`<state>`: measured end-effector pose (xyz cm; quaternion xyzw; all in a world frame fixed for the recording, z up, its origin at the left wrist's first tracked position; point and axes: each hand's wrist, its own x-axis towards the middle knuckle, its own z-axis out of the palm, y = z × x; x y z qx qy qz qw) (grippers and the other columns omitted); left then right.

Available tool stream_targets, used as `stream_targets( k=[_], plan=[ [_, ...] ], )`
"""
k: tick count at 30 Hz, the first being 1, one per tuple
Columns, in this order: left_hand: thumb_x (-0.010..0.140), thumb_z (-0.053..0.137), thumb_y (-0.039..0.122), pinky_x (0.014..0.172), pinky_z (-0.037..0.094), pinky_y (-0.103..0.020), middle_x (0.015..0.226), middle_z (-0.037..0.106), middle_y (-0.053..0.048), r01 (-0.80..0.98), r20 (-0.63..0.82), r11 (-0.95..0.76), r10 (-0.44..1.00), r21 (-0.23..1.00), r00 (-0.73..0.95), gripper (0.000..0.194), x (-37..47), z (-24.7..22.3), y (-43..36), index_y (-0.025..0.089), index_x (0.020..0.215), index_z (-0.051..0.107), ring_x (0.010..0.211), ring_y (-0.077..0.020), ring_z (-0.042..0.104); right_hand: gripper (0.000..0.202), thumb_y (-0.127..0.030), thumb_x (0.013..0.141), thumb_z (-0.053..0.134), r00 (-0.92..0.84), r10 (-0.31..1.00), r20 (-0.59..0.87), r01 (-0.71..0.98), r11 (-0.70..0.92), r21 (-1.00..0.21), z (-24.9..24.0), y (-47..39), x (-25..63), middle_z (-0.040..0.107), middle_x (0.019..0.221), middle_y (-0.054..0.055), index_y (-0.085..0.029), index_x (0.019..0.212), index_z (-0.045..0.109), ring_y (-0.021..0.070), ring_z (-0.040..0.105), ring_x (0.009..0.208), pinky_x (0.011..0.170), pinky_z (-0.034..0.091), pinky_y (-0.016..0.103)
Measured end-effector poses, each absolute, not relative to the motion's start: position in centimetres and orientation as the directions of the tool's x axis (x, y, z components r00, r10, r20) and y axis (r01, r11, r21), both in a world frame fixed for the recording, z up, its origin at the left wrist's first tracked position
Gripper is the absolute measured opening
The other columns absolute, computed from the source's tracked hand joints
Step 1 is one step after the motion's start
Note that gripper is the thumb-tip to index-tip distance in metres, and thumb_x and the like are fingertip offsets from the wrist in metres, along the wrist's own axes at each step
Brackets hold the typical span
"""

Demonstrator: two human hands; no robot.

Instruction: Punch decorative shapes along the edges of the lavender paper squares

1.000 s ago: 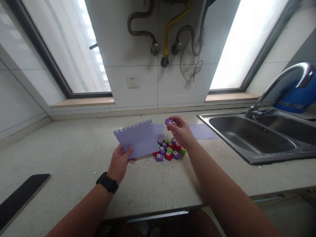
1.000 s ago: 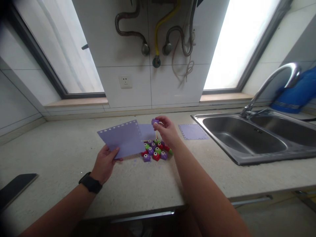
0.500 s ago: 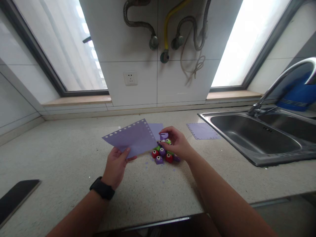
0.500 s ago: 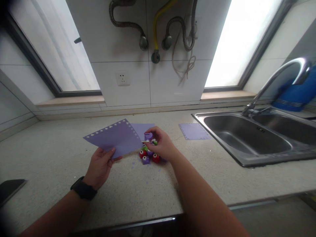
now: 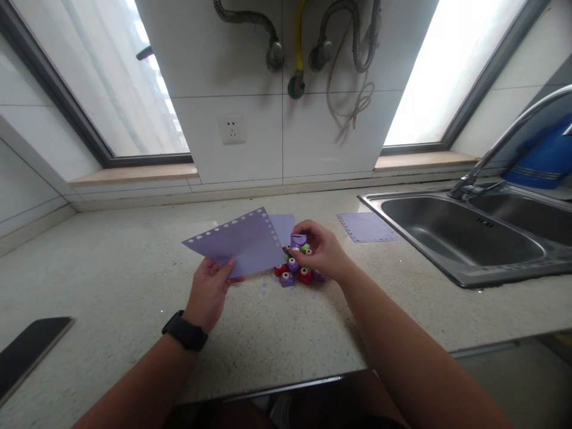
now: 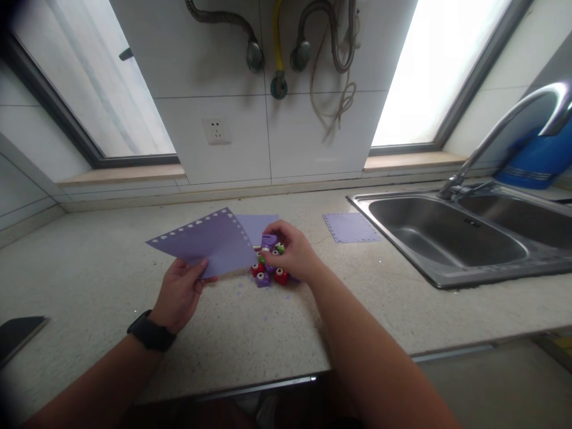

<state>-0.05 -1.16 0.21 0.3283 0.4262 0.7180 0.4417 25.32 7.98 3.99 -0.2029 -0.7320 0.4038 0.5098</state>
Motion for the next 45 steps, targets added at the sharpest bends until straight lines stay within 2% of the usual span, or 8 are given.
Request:
stream_targets(
  k=[6, 14, 20, 33, 41, 45],
  plan=[
    [0.068, 0.095, 0.030, 0.061, 0.065, -0.027, 0.100, 0.072, -0.002, -0.354, 0.098, -0.252, 0.912, 0.901, -0.398, 0.040, -0.1, 0.2, -1.2, 0.019, 0.093, 0.066, 0.080, -0.0151, 0.069, 0.033, -0.019, 0.072, 0.086, -0.381, 0.711, 0.591, -0.061, 0.618, -0.784, 4.2, 7.8, 25.5, 0.063, 0.087, 0.001, -0.020, 0.098, 0.067, 0.0156, 0.059, 0.078, 0.070, 0.047, 0.031],
    [0.068, 0.094, 0.027, 0.055, 0.063, -0.025, 0.097, 0.072, -0.003, -0.362, 0.101, -0.248, 0.920, 0.899, -0.379, 0.040, 0.0, 0.3, -1.2, 0.017, 0.097, 0.068, 0.075, -0.0144, 0.068, 0.035, -0.014, 0.064, 0.081, -0.410, 0.711, 0.572, -0.020, 0.620, -0.785, 4.7, 6.9, 25.4, 0.055, 0.077, -0.004, -0.022, 0.082, 0.052, 0.0115, 0.048, 0.066, 0.059, 0.037, 0.027],
    [0.069, 0.094, 0.026, 0.053, 0.062, -0.023, 0.095, 0.072, -0.002, -0.357, 0.106, -0.247, 0.922, 0.901, -0.372, 0.040, 0.0, 0.3, -1.2, 0.018, 0.098, 0.068, 0.072, -0.0132, 0.066, 0.037, -0.015, 0.062, 0.082, -0.436, 0.729, 0.528, -0.050, 0.566, -0.823, 4.9, 6.7, 25.6, 0.053, 0.073, -0.005, -0.023, 0.076, 0.048, 0.0111, 0.044, 0.064, 0.056, 0.034, 0.026],
    [0.071, 0.093, 0.027, 0.055, 0.062, -0.022, 0.097, 0.073, -0.001, -0.344, 0.111, -0.248, 0.921, 0.906, -0.373, 0.038, -0.1, 0.1, -1.2, 0.019, 0.098, 0.068, 0.074, -0.0129, 0.067, 0.038, -0.022, 0.066, 0.089, -0.466, 0.736, 0.491, -0.113, 0.501, -0.858, 4.8, 6.8, 25.5, 0.057, 0.076, -0.003, -0.022, 0.083, 0.056, 0.0121, 0.051, 0.067, 0.057, 0.040, 0.026],
    [0.069, 0.094, 0.029, 0.059, 0.063, -0.025, 0.096, 0.073, -0.002, -0.335, 0.111, -0.251, 0.916, 0.908, -0.385, 0.039, 0.1, 0.3, -1.3, 0.019, 0.095, 0.066, 0.077, -0.0146, 0.069, 0.046, -0.036, 0.067, 0.095, -0.382, 0.846, 0.372, -0.333, 0.249, -0.909, 4.1, 7.1, 24.0, 0.062, 0.079, -0.004, -0.023, 0.091, 0.058, 0.0107, 0.059, 0.067, 0.064, 0.054, 0.027],
    [0.071, 0.092, 0.030, 0.058, 0.063, -0.026, 0.098, 0.073, -0.002, -0.316, 0.119, -0.244, 0.923, 0.917, -0.365, 0.038, 0.1, 0.3, -1.4, 0.019, 0.096, 0.067, 0.078, -0.0157, 0.069, 0.050, -0.037, 0.063, 0.098, -0.365, 0.859, 0.359, -0.379, 0.215, -0.900, 3.7, 7.2, 23.7, 0.066, 0.083, -0.003, -0.023, 0.092, 0.060, 0.0109, 0.063, 0.069, 0.067, 0.057, 0.026]
  ],
)
